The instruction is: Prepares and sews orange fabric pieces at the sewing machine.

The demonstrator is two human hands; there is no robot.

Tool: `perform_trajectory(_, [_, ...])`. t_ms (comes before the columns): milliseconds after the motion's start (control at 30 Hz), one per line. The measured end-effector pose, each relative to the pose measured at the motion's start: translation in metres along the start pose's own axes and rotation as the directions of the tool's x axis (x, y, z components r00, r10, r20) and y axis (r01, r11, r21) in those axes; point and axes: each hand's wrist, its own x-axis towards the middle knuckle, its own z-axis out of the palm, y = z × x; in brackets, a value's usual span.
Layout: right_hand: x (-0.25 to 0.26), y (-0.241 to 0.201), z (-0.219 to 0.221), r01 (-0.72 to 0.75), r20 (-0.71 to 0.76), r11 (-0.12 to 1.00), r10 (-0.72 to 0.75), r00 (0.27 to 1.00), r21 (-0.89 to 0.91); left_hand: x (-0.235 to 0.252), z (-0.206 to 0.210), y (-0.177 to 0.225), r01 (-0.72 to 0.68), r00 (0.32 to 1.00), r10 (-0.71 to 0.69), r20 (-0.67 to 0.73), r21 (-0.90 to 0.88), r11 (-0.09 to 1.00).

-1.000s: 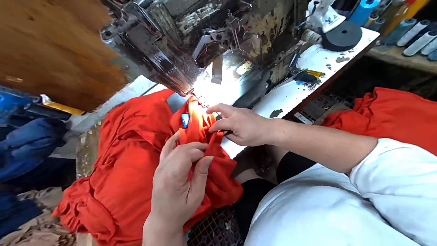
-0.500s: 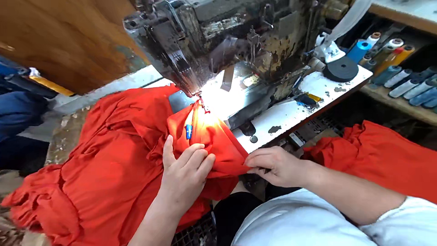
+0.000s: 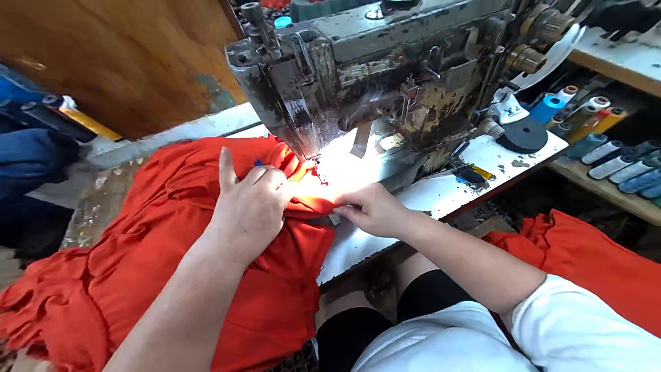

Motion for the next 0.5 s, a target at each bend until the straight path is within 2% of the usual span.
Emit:
perform_trajectory(67, [0.011, -0.004, -0.006, -0.057, 0.066, 0.998, 0.056, 0.996, 0.02, -0.003, -0.002, 0.003, 0.05, 0.997, -0.051, 0.049, 0.024, 0.998])
perform_trajectory(133, [0.017, -0.018, -0.015, -0.173, 0.193, 0.984, 0.163, 0.968, 0.032, -0.006, -0.009, 0.018, 0.068, 0.995, -0.066, 0.079, -0.02, 0.998])
perform_trajectory(167, [0.017, -0.028, -0.02, -0.234, 0.267, 0.971, 0.213, 0.94, 0.049, -0.007, -0.012, 0.03, 0.049, 0.997, -0.045, 0.064, -0.056, 0.997])
perform_trajectory(233, [0.005, -0.048, -0.027, -0.291, 0.353, 0.951, 0.237, 0.905, 0.105, -0.013, -0.002, 0.049, -0.095, 0.995, 0.091, -0.026, -0.168, 0.981])
perform_trajectory(333, [-0.034, -0.057, -0.027, -0.209, 0.27, 0.969, 0.169, 0.948, 0.127, -0.029, 0.021, 0.047, -0.268, 0.961, 0.233, -0.15, -0.29, 0.919])
perform_trajectory(500, [-0.073, -0.032, -0.008, -0.202, 0.101, 0.941, 0.18, 0.978, 0.271, -0.047, 0.015, 0.041, -0.26, 0.959, 0.222, -0.175, -0.24, 0.935])
